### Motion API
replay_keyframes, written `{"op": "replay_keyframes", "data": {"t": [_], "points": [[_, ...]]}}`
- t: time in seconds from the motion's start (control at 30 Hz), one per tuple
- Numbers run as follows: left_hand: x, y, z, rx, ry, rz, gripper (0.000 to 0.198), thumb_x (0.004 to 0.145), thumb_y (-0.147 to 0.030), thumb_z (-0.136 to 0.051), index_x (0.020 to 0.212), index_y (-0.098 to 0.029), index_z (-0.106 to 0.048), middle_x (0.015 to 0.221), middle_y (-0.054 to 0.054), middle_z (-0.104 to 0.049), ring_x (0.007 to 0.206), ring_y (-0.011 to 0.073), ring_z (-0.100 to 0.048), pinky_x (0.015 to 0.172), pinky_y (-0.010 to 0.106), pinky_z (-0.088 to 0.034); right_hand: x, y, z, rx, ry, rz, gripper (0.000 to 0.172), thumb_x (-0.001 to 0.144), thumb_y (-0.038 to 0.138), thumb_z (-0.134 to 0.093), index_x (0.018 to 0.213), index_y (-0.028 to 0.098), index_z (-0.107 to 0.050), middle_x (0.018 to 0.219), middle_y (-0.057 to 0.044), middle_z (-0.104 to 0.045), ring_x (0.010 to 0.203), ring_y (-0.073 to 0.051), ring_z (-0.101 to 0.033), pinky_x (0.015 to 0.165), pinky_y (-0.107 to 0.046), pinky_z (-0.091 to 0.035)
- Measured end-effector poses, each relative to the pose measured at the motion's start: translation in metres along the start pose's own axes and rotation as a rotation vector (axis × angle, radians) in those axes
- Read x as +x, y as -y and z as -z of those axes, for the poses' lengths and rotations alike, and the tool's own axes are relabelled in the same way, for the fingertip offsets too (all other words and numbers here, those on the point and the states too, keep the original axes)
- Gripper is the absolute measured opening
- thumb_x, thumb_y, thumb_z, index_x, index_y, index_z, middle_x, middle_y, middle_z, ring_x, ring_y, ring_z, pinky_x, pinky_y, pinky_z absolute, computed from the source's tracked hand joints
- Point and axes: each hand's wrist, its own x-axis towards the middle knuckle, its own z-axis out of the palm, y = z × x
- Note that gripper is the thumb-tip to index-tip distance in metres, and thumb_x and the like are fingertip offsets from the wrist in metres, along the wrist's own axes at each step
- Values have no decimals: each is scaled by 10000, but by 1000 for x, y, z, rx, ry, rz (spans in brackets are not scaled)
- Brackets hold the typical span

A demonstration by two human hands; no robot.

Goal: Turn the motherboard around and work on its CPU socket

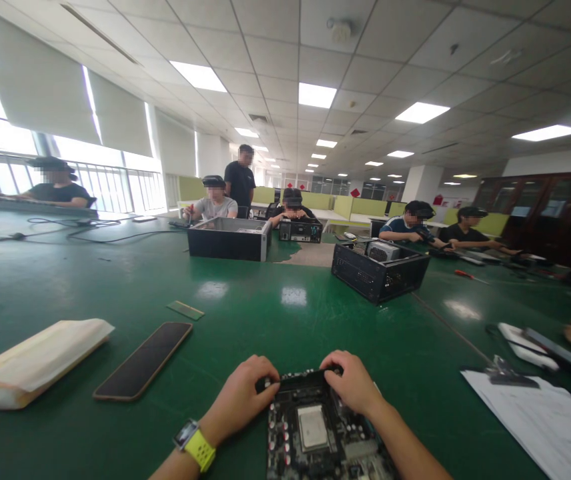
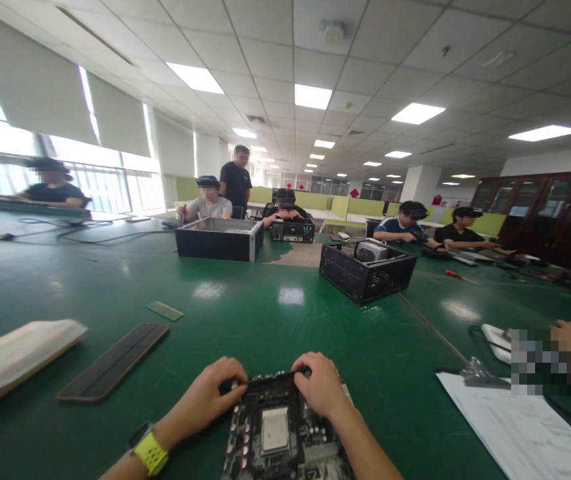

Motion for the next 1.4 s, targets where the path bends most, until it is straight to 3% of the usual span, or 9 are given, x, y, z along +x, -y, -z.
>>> {"op": "replay_keyframes", "data": {"t": [0.17, 0.37, 0.53, 0.67, 0.8, 0.93, 1.03, 1.23, 1.4], "points": [[0, 1, -1, 10, 7, -1, 92, 798, -215, -545, 769, -202, -631, 808, 12, -637, 821, 175, -555, 763, 279, -419, -3, 14, 10, -48, -8, 23, 225, 706, 195, -504, 866, 226, -659, 933, -12, -660, 931, -188, -546, 863, -301, -377], [0, 1, -3, -4, -1, 6, 96, 799, -242, -554, 805, -213, -646, 822, 12, -648, 825, 176, -562, 761, 276, -425, -28, 73, 21, -28, 20, 232, 204, 758, 286, -586, 954, 256, -636, 1047, -1, -630, 1014, -189, -516, 917, -314, -370], [0, 3, -3, -27, -33, 21, 109, 807, -273, -560, 833, -214, -648, 841, 14, -653, 821, 174, -570, 770, 280, -436, -58, 90, -25, -200, 245, 373, 320, 794, 399, -584, 1091, 280, -590, 1153, -42, -613, 1050, -285, -540, 893, -424, -425], [0, 5, 0, -24, -84, 21, 138, 835, -297, -532, 842, -210, -639, 846, 22, -649, 824, 179, -569, 783, 295, -445, -75, 80, -70, -330, 137, 283, 286, 900, 315, -412, 1137, 329, -572, 1279, -61, -549, 1131, -343, -510, 906, -523, -413], [1, 6, 2, -14, -146, 10, 173, 866, -315, -501, 842, -210, -636, 840, 25, -647, 814, 181, -570, 785, 307, -453, -77, 81, -82, -270, 170, 198, 326, 885, 275, -384, 1134, 303, -592, 1335, -84, -499, 1185, -404, -452, 938, -615, -340], [1, 8, 4, -5, -199, 17, 177, 869, -318, -501, 834, -212, -638, 833, 24, -654, 805, 181, -576, 767, 300, -460, -66, 84, -61, -228, 290, 168, 363, 813, 358, -494, 1150, 264, -589, 1381, -94, -446, 1235, -422, -383, 989, -622, -258], [1, 9, 5, 4, -221, 24, 186, 875, -322, -494, 838, -211, -638, 832, 23, -657, 804, 180, -583, 769, 298, -461, -49, 71, -32, -191, 297, 144, 553, 714, 450, -607, 1238, 292, -529, 1416, -60, -406, 1288, -384, -320, 1056, -544, -202], [1, 10, 4, 5, -197, 28, 203, 886, -343, -485, 848, -210, -633, 844, 25, -657, 806, 180, -585, 774, 301, -465, -3, 8, 18, -325, 52, -135, 647, 753, 554, -548, 1285, 188, -503, 1343, -116, -481, 1234, -313, -408, 1041, -443, -261], [1, 10, 4, -5, -182, 39, 223, 888, -363, -473, 853, -217, -637, 851, 26, -660, 815, 187, -587, 774, 307, -469, 12, -29, 25, -392, -83, -236, 641, 747, 645, -513, 1197, 193, -580, 1285, -119, -528, 1167, -299, -471, 984, -419, -321]]}}
